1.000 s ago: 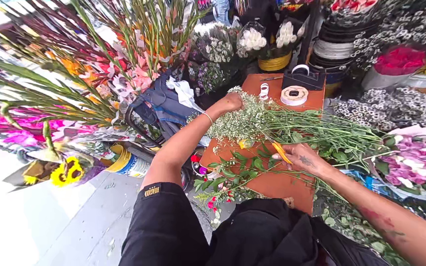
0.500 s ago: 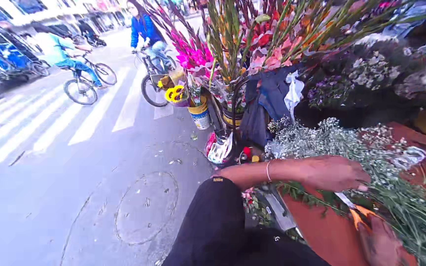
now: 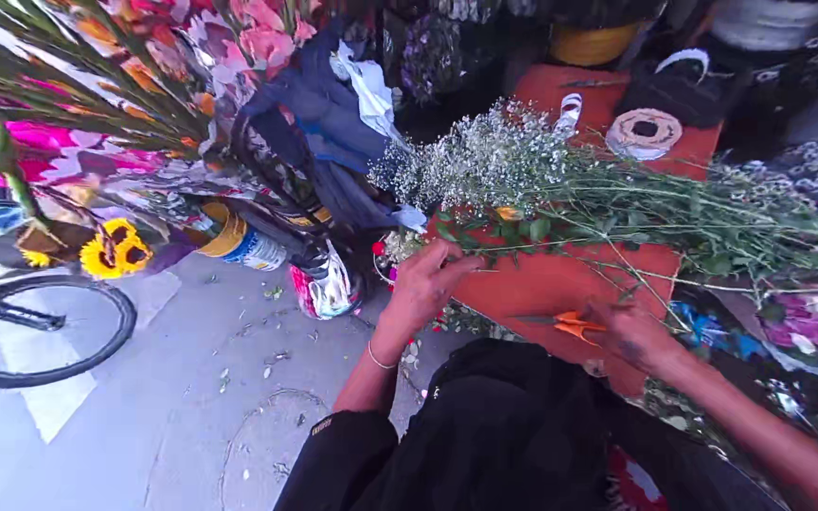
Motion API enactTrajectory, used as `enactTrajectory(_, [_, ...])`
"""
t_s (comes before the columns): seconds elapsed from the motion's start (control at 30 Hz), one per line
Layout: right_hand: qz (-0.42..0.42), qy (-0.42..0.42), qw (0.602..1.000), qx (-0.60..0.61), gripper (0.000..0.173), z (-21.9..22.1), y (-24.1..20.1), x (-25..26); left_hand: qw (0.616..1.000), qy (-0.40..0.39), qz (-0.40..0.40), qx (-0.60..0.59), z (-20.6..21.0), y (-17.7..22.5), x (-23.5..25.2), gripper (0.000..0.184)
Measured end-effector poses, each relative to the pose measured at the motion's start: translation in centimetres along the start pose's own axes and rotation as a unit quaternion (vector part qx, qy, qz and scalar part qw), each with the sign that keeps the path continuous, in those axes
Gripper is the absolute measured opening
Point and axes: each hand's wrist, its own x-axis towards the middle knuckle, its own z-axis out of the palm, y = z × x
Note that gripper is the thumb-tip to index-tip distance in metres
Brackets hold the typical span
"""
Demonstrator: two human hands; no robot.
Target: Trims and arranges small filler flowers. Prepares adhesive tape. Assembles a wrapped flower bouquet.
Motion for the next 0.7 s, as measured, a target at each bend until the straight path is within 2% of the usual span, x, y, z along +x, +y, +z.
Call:
enactTrajectory(0.07, [0.026,0.039,0.999,-0.013,0.032,0.5,0.1,0.3,0.994,0.038,0.106,-0.007,1.0,0.7,1.1,0.017])
enactTrajectory(0.17, [-0.004,0.136,0.990,-0.037,0.018,0.4,-0.5,0.7,0.966,0.073,0.248,-0.030,3.1,1.6,2.2,0.018])
enactTrajectory(0.23, [-0.011,0.216,0.973,0.083,0.025,-0.3,-2.3,0.3,0.951,0.073,0.296,-0.058,4.8,2.0,2.3,0.022])
enactTrajectory(0.27, [0.003,0.234,0.950,0.208,0.033,-0.8,-3.8,0.1,0.944,0.069,0.314,-0.080,5.7,2.2,2.4,0.023])
enactTrajectory(0.33, [-0.024,0.218,0.852,0.475,0.042,-1.9,-6.8,-0.3,0.931,0.058,0.339,-0.120,7.9,2.7,2.4,0.024])
enactTrajectory(0.37, [-0.040,0.225,0.815,0.533,0.039,-2.2,-8.1,-0.4,0.925,0.050,0.349,-0.140,9.1,2.9,2.4,0.024])
enactTrajectory(0.4, [-0.038,0.255,0.799,0.543,0.028,-2.3,-9.1,-0.5,0.919,0.047,0.355,-0.164,10.3,3.3,2.5,0.023])
enactTrajectory(0.47, [-0.006,0.345,0.786,0.513,0.010,-2.4,-9.9,-0.9,0.914,0.057,0.328,-0.233,11.9,4.4,2.5,0.021])
enactTrajectory(0.53, [0.025,0.428,0.753,0.499,0.006,-2.3,-9.5,-2.0,0.919,0.079,0.213,-0.320,12.4,6.3,2.0,0.026])
enactTrajectory(0.57, [0.033,0.459,0.743,0.486,0.008,-2.3,-9.3,-2.9,0.924,0.065,0.132,-0.352,12.2,7.5,1.9,0.029])
enactTrajectory(0.63, [0.039,0.494,0.744,0.448,0.011,-1.7,-8.4,-4.5,0.901,-0.020,-0.017,-0.433,12.2,10.0,2.3,0.047])
enactTrajectory(0.67, [0.038,0.500,0.746,0.438,0.010,-0.8,-7.5,-5.2,0.891,-0.054,-0.064,-0.446,13.0,11.2,2.4,0.050])
enactTrajectory(0.7, [0.030,0.503,0.743,0.441,0.008,0.1,-6.6,-5.8,0.895,-0.062,-0.077,-0.435,14.2,12.4,2.4,0.042])
